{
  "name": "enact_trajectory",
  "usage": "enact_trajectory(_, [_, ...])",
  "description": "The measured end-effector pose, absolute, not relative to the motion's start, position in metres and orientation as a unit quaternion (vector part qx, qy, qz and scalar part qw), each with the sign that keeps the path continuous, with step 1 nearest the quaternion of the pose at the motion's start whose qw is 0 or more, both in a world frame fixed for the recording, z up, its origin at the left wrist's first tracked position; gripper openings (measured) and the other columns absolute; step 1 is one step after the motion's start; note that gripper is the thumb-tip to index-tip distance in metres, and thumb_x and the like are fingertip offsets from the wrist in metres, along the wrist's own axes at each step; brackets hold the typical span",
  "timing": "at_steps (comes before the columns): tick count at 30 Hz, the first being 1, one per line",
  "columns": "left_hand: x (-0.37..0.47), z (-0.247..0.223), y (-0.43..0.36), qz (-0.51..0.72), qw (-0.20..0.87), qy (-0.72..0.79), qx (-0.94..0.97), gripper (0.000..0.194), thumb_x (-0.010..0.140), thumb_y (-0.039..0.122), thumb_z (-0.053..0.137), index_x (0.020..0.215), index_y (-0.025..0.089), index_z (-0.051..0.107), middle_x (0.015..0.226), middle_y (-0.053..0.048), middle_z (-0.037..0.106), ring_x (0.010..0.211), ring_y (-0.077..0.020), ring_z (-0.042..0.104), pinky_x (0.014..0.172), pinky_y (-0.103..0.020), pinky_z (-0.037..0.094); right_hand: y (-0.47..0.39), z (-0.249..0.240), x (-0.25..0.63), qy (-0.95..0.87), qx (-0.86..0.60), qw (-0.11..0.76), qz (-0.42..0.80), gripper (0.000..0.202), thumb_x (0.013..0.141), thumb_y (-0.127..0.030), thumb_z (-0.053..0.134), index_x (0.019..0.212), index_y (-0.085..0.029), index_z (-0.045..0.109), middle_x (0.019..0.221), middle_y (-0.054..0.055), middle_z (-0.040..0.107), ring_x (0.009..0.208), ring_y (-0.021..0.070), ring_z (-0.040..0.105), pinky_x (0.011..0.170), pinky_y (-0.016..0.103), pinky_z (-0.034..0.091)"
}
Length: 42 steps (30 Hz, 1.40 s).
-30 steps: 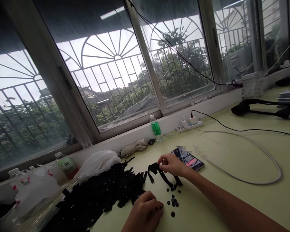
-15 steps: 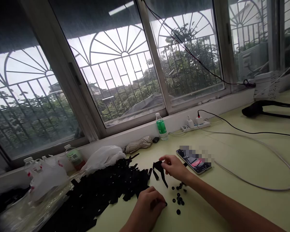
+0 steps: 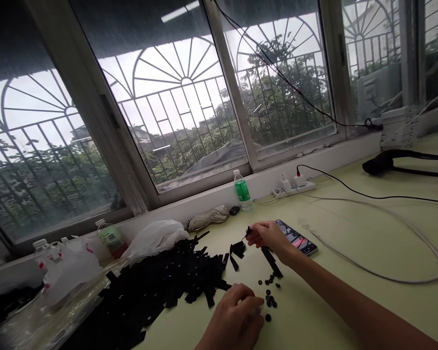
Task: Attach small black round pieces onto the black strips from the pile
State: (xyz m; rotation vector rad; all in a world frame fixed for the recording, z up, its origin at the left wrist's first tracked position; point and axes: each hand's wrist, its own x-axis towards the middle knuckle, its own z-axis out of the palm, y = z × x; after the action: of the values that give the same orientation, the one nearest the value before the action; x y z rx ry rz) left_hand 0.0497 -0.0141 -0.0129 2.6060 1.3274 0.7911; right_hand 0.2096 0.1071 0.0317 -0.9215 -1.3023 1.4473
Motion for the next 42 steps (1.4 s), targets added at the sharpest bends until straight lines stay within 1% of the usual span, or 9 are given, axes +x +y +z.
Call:
enact_trajectory(4, [0.058,-0.024,-0.011,0.253,0.038,0.422,0.870,0.029,0.064,0.009,0.059,0.089,0.019,0.068,0.079,-0.010,0.062,0.072,-0.0225,0.057,0.062,-0.033,0.047,0.105,0.032,0.209,-0.517,-0.373,0.478,0.605,0.029,0.078,-0.041,0.059,0.072,-0.012,0.065,0.070,0.009,0.068,0.062,0.0141,0.063,0.053,0.021,0.047])
enact_trajectory(8, [0.061,-0.027,-0.009,0.279,0.048,0.444,0.850,0.030,0.063,0.010,0.061,0.090,0.019,0.069,0.077,-0.009,0.061,0.073,-0.0225,0.057,0.063,-0.033,0.048,0.104,0.027,0.206,-0.516,-0.356,0.462,0.628,0.017,0.070,-0.026,0.071,0.079,-0.013,0.065,0.070,0.003,0.064,0.060,0.0084,0.059,0.055,0.017,0.046])
enact_trajectory(12, [0.065,-0.021,-0.012,0.272,0.034,0.445,0.853,0.034,0.071,0.009,0.051,0.098,0.022,0.067,0.081,-0.010,0.061,0.074,-0.0221,0.057,0.062,-0.033,0.047,0.102,0.026,0.202,-0.495,-0.337,0.449,0.664,0.018,0.070,-0.015,0.069,0.088,-0.014,0.067,0.070,0.001,0.061,0.058,0.0066,0.056,0.056,0.017,0.046])
enact_trajectory(18, [0.063,-0.022,-0.009,0.283,0.034,0.445,0.849,0.030,0.075,0.008,0.047,0.086,0.021,0.071,0.077,-0.010,0.060,0.071,-0.0208,0.057,0.062,-0.032,0.047,0.105,0.020,0.201,-0.444,-0.329,0.446,0.704,0.014,0.070,-0.009,0.064,0.083,-0.012,0.068,0.073,0.004,0.061,0.062,0.0089,0.058,0.062,0.020,0.049])
enact_trajectory(24, [0.054,-0.024,-0.004,0.292,0.109,0.473,0.825,0.017,0.073,0.010,0.058,0.076,0.019,0.071,0.077,-0.008,0.061,0.071,-0.0188,0.059,0.064,-0.027,0.048,0.106,0.013,0.198,-0.500,-0.364,0.422,0.663,0.023,0.066,-0.014,0.066,0.088,-0.015,0.070,0.085,0.007,0.068,0.078,0.0139,0.060,0.070,0.025,0.046])
enact_trajectory(31, [0.057,-0.018,-0.008,0.262,0.026,0.447,0.855,0.020,0.084,0.012,0.044,0.074,0.016,0.061,0.075,-0.009,0.060,0.070,-0.0197,0.056,0.063,-0.029,0.045,0.089,0.018,0.191,-0.561,-0.339,0.414,0.632,0.037,0.064,-0.022,0.067,0.100,-0.015,0.067,0.100,0.008,0.066,0.086,0.0165,0.059,0.074,0.028,0.045])
enact_trajectory(35, [0.052,-0.015,-0.008,0.348,0.111,0.520,0.772,0.019,0.083,0.011,0.042,0.072,0.017,0.058,0.069,-0.005,0.061,0.063,-0.0166,0.054,0.059,-0.026,0.042,0.080,0.020,0.187,-0.581,-0.344,0.407,0.615,0.041,0.066,-0.025,0.064,0.107,-0.017,0.064,0.114,0.010,0.061,0.095,0.0195,0.056,0.073,0.029,0.045])
enact_trajectory(39, [0.040,-0.010,-0.003,0.460,0.243,0.550,0.653,0.014,0.084,0.023,0.049,0.081,0.016,0.060,0.066,-0.003,0.062,0.059,-0.0145,0.053,0.058,-0.025,0.042,0.077,0.015,0.184,-0.607,-0.320,0.416,0.597,0.046,0.069,-0.027,0.064,0.114,-0.018,0.061,0.115,0.009,0.060,0.095,0.0194,0.055,0.077,0.030,0.046])
enact_trajectory(42, [0.031,-0.009,0.004,0.519,0.332,0.540,0.573,0.020,0.079,0.032,0.058,0.085,0.014,0.063,0.069,-0.006,0.065,0.061,-0.0152,0.056,0.058,-0.026,0.045,0.076,0.012,0.183,-0.618,-0.327,0.422,0.577,0.044,0.070,-0.027,0.064,0.114,-0.020,0.061,0.113,0.008,0.060,0.090,0.0179,0.056,0.078,0.030,0.046])
